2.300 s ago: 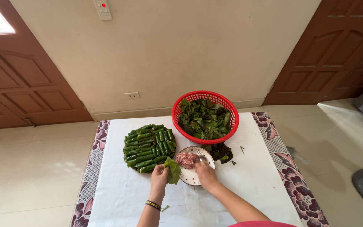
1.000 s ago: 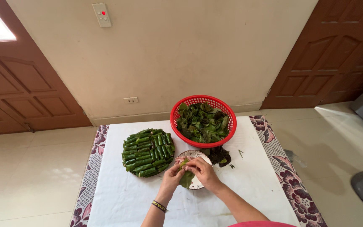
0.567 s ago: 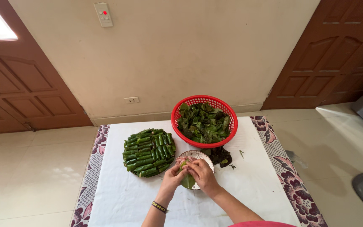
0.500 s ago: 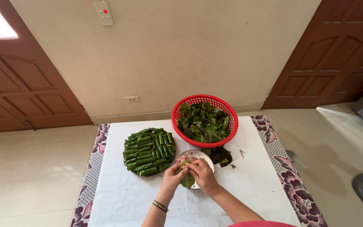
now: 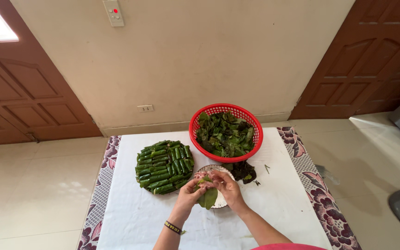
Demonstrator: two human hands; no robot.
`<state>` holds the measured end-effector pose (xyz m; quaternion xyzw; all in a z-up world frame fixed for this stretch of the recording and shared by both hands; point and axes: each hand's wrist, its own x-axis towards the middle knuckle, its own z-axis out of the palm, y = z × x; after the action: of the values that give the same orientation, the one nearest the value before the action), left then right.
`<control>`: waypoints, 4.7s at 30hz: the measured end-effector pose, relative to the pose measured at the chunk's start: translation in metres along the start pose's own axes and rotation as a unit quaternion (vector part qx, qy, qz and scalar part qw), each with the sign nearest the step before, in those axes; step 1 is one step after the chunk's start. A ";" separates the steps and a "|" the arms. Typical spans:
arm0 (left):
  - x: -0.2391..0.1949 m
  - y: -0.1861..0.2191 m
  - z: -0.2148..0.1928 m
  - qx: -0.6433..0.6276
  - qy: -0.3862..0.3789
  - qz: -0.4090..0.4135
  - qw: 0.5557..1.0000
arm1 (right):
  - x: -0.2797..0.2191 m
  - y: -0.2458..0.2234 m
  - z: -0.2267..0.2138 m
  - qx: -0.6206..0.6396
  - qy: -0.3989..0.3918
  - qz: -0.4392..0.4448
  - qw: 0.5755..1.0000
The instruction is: The person wraps minced meat filling in green leaves and places the completed rolls onto a plate.
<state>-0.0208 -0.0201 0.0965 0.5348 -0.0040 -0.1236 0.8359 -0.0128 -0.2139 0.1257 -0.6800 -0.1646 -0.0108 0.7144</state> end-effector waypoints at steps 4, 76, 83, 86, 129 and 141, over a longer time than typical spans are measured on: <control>0.004 -0.001 -0.005 0.001 -0.025 -0.026 0.999 | -0.001 0.024 -0.003 0.030 -0.048 -0.015 0.998; 0.188 0.064 -0.163 0.691 0.081 0.274 0.664 | 0.013 0.105 -0.021 -0.003 0.036 0.082 0.996; 0.170 0.056 -0.161 0.701 0.087 0.247 0.663 | 0.010 0.106 -0.016 0.001 0.021 0.086 0.996; 0.166 0.060 -0.163 0.679 0.073 0.304 0.664 | 0.010 0.105 -0.016 0.006 0.021 0.100 0.995; 0.101 0.035 0.045 -0.187 -0.053 0.018 0.981 | 0.044 -0.047 -0.097 0.088 -0.015 0.097 0.991; 0.011 -0.028 0.096 -0.339 -0.098 -0.228 0.907 | -0.007 -0.024 -0.064 0.130 0.073 0.046 0.988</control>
<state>-0.0293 -0.1190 0.1115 0.1906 0.0781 -0.3565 0.9113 -0.0112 -0.2792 0.1454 -0.5855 -0.0805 -0.0060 0.8067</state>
